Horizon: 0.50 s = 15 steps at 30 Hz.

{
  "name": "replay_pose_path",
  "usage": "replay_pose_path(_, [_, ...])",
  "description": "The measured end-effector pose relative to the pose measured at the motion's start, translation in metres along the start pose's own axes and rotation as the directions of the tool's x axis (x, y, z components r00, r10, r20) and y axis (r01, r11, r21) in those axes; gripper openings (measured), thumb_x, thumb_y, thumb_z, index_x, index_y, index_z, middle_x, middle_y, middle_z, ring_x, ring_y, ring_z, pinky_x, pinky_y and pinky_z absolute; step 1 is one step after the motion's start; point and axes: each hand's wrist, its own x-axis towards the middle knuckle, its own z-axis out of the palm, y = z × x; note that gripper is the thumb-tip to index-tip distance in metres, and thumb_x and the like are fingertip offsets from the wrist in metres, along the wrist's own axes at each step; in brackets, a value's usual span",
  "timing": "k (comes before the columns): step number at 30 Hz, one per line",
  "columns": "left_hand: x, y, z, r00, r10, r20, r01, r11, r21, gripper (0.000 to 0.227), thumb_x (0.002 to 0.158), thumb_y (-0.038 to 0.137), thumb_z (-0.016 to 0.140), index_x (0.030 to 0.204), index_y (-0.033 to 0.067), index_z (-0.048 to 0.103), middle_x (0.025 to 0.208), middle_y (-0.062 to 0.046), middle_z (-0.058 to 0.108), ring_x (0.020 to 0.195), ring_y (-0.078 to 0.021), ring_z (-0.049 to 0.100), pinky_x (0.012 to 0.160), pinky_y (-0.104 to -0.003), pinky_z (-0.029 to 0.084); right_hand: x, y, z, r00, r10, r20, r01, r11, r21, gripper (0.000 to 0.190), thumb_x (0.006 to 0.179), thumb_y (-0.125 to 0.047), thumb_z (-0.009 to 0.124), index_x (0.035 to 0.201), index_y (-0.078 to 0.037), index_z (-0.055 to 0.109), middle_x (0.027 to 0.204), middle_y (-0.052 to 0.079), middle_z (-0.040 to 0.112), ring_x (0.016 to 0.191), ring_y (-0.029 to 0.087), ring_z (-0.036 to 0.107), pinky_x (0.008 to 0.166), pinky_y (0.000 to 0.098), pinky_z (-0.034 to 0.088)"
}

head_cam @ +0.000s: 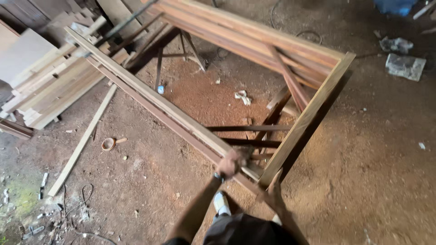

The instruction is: The person sands the surfaces and edges of a large wooden frame using a piece of sandpaper held by hand.

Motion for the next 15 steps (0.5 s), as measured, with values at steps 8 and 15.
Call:
replay_pose_path(8, [-0.014, 0.058, -0.007, 0.951, -0.097, 0.292, 0.188, 0.935, -0.301, 0.045, 0.098, 0.025, 0.055, 0.142, 0.0149, 0.051, 0.149, -0.01, 0.051, 0.141, -0.0242, 0.045, 0.121, -0.045, 0.031, 0.028, -0.015, 0.017, 0.828, 0.444, -0.342, -0.446, 0.892, 0.079, 0.085, 0.107, -0.051, 0.035, 0.159, -0.003, -0.012, 0.161, 0.038, 0.012, 0.135, 0.051, 0.047, 0.096, 0.0532, 0.057])
replay_pose_path(15, [-0.019, -0.02, -0.014, 1.0, -0.008, -0.017, 0.001, 0.923, -0.385, 0.048, 0.108, 0.039, 0.029, 0.141, 0.0212, 0.059, 0.147, -0.005, 0.061, 0.139, -0.0224, 0.052, 0.125, -0.04, 0.03, 0.009, -0.076, 0.024, 0.729, 0.521, -0.443, -0.544, 0.834, 0.085, 0.066, 0.11, -0.04, 0.026, 0.164, -0.013, -0.001, 0.163, 0.031, 0.02, 0.131, 0.051, 0.05, 0.092, 0.0566, 0.06])
